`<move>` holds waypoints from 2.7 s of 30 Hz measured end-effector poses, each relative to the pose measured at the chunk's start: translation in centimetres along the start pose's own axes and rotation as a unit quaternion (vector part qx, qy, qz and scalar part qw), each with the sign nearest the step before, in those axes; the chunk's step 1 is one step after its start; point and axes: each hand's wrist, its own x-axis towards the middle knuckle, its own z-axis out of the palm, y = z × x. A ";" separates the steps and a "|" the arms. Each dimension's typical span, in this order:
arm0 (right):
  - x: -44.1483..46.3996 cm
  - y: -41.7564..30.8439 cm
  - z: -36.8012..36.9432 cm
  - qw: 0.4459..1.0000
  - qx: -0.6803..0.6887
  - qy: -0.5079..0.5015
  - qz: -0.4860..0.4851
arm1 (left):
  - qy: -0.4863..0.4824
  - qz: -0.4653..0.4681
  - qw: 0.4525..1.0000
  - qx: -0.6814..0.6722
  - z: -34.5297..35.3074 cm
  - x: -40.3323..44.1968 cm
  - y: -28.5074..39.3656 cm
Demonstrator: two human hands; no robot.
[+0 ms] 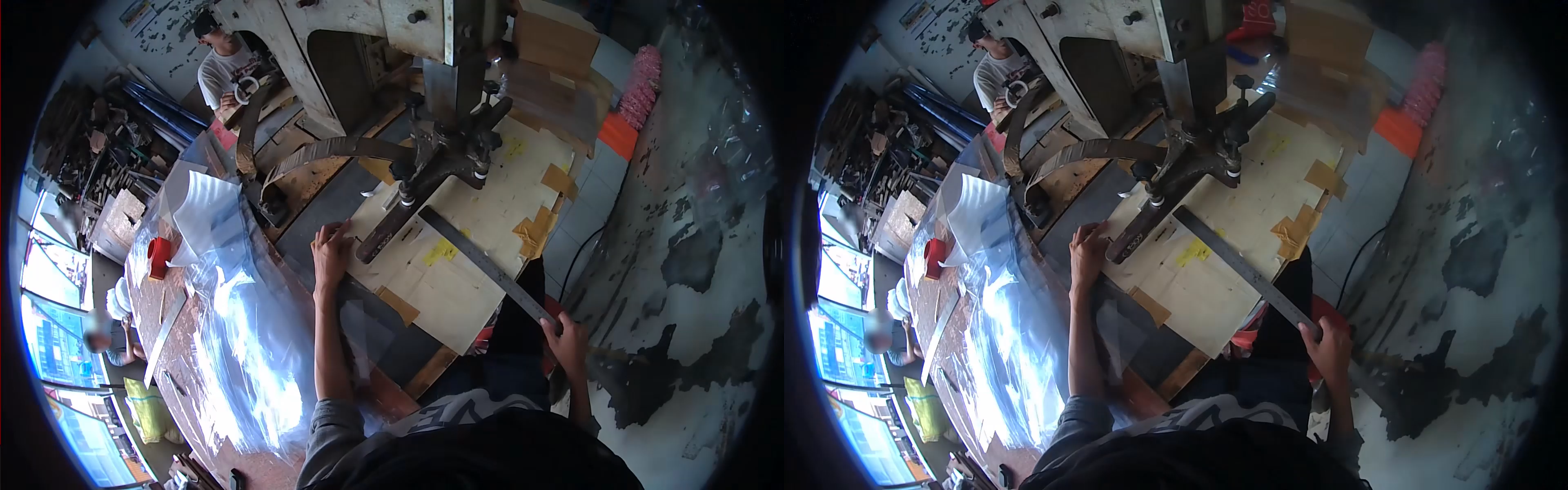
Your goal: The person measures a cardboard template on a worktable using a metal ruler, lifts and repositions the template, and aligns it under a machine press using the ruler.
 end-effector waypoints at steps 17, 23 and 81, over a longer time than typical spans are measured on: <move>3.4 -1.6 0.9 0.999 -0.002 -0.046 -0.013 | -0.103 -0.091 0.987 -0.088 0.3 2.2 -2.4; 4.2 -1.9 0.9 0.998 0.014 -0.061 0.020 | -0.113 -0.108 0.982 -0.107 -0.4 2.4 -2.3; 9.8 -3.0 -0.2 0.895 0.179 -0.394 0.112 | -0.229 -0.093 0.962 -0.113 1.3 9.0 -1.6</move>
